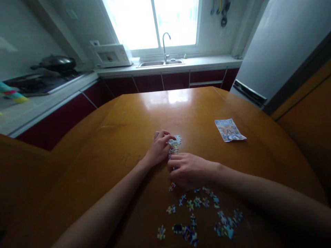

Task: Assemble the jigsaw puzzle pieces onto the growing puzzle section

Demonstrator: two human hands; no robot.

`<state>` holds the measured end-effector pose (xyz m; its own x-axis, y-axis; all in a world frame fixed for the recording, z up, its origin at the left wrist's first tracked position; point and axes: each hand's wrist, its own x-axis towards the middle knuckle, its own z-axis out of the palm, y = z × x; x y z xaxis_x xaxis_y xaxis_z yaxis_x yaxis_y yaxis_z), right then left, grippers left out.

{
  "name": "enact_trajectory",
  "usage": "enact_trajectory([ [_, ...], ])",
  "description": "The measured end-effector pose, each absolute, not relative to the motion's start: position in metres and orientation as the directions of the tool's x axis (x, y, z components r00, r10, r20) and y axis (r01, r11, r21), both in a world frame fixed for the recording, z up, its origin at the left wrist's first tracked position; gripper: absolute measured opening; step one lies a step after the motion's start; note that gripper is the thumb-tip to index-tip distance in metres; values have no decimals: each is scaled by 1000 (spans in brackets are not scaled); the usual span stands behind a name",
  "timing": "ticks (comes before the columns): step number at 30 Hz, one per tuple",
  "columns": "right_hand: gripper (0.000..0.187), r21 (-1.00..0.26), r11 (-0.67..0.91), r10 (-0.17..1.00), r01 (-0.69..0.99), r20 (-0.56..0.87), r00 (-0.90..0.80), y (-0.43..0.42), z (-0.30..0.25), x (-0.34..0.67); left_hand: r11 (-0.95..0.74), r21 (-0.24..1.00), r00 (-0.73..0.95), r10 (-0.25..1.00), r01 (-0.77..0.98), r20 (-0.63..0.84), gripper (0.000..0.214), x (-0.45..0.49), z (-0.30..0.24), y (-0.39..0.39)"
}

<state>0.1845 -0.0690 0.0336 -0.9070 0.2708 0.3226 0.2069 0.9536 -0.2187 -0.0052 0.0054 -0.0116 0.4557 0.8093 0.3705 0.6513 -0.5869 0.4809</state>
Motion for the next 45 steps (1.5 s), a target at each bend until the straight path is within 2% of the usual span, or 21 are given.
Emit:
enact_trajectory([
  [3,14,-221,959,238,177,285,-929,-79,31,177,-586,478,456,810,654,368,32,-5,-11,5],
  [9,13,-255,947,265,193,287,-920,-81,23,173,-590,472,469,807,655,359,31,-6,-11,6],
  [11,13,-335,924,292,185,305,-907,-82,23,173,-590,473,469,807,654,357,28,-6,-11,6],
  [13,13,-491,853,389,173,379,-840,-81,26,174,-590,476,468,807,652,360,26,-7,-11,6],
  [15,19,-657,737,572,159,481,-664,-75,30,176,-593,476,474,805,649,357,24,-7,-11,6],
  [17,20,-775,614,757,151,524,-391,-63,32,181,-591,477,476,807,650,351,22,-8,-11,7],
  [20,11,-900,428,904,85,428,-16,-39,29,192,-579,482,462,815,657,349,21,-7,-11,7],
  [22,11,-953,302,950,-3,300,90,-25,21,199,-576,483,450,817,660,360,20,-6,-10,7],
  [25,15,-980,184,981,-79,178,70,-13,9,203,-585,475,432,809,657,399,13,-5,-8,6],
  [30,18,-989,137,990,-63,139,-22,-14,1,199,-614,422,416,777,667,472,18,-6,-3,2],
  [41,24,-984,180,970,-12,180,-166,-18,-3,197,-635,397,380,742,663,552,17,-3,1,-3],
  [45,18,-919,346,935,191,321,-150,-10,-4,208,-640,399,390,741,657,546,16,-4,1,-3],
])
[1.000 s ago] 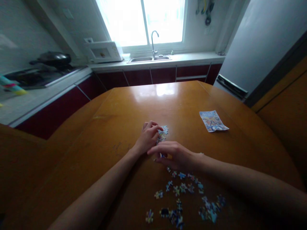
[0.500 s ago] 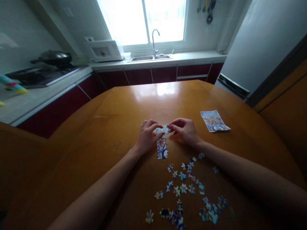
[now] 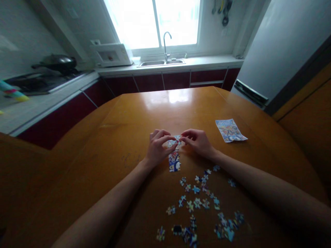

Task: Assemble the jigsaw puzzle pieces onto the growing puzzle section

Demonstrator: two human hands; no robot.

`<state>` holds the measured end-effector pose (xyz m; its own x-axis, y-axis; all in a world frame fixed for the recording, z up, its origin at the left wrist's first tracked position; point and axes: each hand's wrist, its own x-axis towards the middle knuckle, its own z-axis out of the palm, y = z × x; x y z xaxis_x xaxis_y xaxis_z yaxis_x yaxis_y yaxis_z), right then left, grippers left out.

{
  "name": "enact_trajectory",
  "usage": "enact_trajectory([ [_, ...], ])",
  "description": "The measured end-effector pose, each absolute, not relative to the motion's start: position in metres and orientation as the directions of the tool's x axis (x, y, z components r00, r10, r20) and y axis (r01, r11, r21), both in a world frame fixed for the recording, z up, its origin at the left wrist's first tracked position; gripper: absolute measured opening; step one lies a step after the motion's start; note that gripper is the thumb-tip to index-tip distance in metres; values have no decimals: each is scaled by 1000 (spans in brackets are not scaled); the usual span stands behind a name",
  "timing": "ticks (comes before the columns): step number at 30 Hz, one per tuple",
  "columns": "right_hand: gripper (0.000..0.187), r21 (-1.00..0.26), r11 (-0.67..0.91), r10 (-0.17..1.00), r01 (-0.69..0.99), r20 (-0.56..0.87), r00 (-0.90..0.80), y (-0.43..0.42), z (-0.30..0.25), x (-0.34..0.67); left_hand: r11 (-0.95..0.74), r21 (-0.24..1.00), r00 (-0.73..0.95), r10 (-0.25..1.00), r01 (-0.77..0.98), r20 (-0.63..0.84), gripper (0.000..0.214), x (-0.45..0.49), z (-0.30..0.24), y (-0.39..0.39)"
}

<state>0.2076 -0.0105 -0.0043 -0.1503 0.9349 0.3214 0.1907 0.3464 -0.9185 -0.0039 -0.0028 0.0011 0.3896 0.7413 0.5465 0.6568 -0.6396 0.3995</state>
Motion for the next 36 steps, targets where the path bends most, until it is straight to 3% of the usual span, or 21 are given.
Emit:
enact_trajectory([
  [4,14,-749,572,820,333,522,-234,-4,-4,218,-634,402,394,748,660,534,16,-5,0,-2],
  [10,5,-606,740,667,291,603,-438,-8,-3,215,-636,391,402,747,666,530,13,-4,2,-4],
  [20,8,-603,697,717,389,581,-386,0,-14,218,-602,450,361,779,660,513,15,-4,2,-1],
  [29,12,-511,725,688,462,520,-506,-3,-16,215,-624,442,486,781,645,393,19,-5,-4,2],
  [36,16,-473,738,674,480,487,-556,-3,-18,216,-614,448,488,789,650,373,21,-5,-2,2],
])
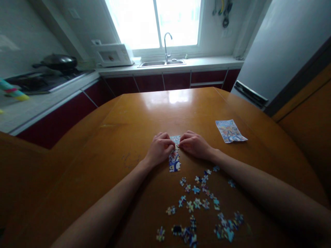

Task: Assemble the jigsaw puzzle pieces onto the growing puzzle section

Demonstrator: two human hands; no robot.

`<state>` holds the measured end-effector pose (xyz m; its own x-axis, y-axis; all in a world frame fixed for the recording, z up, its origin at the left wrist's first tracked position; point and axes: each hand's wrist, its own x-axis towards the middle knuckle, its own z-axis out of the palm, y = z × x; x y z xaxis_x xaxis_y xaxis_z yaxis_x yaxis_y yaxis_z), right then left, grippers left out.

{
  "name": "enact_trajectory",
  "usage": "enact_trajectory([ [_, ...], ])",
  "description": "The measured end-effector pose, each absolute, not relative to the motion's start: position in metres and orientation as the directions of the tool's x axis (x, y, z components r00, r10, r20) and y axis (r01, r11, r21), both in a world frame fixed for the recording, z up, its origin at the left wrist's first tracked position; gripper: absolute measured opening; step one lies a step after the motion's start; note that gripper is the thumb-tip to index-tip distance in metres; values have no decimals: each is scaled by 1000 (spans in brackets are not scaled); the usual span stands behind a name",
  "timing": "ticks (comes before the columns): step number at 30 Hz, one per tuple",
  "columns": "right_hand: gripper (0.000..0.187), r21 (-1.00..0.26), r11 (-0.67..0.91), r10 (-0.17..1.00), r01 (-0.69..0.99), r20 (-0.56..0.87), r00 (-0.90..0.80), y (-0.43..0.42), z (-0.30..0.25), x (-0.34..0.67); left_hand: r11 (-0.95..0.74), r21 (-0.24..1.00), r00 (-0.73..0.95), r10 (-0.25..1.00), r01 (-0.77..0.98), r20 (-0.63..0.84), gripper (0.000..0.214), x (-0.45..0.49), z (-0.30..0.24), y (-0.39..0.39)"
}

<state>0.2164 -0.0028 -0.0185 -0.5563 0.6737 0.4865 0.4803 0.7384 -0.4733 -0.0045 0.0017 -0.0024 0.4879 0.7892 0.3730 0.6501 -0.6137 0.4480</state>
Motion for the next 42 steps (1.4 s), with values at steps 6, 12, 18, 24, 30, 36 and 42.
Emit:
enact_trajectory([
  [6,18,-436,740,672,512,463,-578,-5,-16,215,-616,457,490,787,641,375,20,-4,-3,2],
  [12,17,-403,747,665,529,453,-594,-9,-8,215,-618,455,489,786,641,378,20,-5,-6,3],
  [18,20,-476,718,695,507,519,-498,-6,-11,214,-632,461,481,774,623,412,18,-5,-4,2],
  [24,26,-549,659,741,514,589,-322,3,-21,218,-638,471,494,770,609,404,19,-4,-1,0],
  [30,27,-490,701,710,519,543,-448,-1,-18,217,-639,472,520,769,608,372,22,-4,-2,0],
  [36,34,-477,694,719,539,480,-503,-2,-18,216,-633,481,535,773,607,342,23,-4,-2,1],
  [42,31,-605,636,771,479,535,-347,4,-23,217,-625,503,528,778,597,340,24,-3,-2,1],
])
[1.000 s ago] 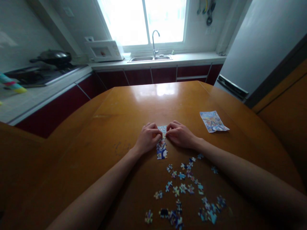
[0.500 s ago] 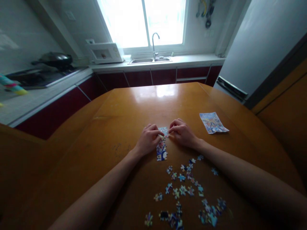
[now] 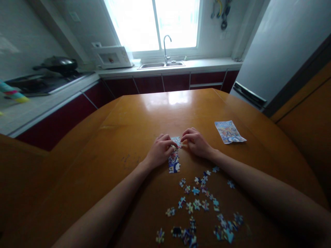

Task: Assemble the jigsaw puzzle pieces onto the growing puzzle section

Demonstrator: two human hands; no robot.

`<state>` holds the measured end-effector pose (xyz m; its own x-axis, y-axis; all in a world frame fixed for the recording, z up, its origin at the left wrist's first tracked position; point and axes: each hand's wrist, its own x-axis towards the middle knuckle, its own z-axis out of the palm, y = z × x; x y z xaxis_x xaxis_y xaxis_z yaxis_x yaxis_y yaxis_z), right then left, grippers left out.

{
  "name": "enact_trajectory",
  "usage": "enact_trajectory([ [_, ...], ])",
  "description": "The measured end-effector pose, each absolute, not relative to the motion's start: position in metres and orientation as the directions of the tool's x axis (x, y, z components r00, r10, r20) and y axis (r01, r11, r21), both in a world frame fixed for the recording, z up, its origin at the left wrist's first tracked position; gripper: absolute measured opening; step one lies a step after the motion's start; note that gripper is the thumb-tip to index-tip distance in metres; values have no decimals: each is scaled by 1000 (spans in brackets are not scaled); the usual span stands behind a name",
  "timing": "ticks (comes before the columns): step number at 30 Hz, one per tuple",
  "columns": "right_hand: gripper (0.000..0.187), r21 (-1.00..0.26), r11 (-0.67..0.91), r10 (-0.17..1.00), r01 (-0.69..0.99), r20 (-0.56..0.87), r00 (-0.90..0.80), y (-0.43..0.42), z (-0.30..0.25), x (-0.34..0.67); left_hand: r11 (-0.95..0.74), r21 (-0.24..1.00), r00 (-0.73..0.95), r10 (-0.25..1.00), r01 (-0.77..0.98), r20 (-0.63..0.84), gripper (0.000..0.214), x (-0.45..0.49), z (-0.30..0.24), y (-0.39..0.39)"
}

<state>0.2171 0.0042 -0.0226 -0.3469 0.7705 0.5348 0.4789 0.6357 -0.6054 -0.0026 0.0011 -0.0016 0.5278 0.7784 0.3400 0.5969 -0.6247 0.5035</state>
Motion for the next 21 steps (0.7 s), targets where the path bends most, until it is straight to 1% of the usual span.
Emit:
enact_trajectory([
  [3,32,-632,611,789,477,536,-301,6,-24,218,-606,528,483,795,595,367,22,-2,0,2],
  [8,31,-596,648,762,475,519,-388,3,-21,217,-605,531,488,795,593,360,21,-3,-1,2],
  [15,36,-553,670,742,495,481,-467,2,-21,217,-612,531,506,789,587,349,23,-4,-4,4],
  [17,36,-550,669,743,500,474,-473,2,-21,217,-615,531,515,785,584,343,24,-4,-4,4],
  [21,33,-566,667,745,483,507,-435,1,-20,216,-611,536,513,788,582,340,25,-4,-3,3],
])
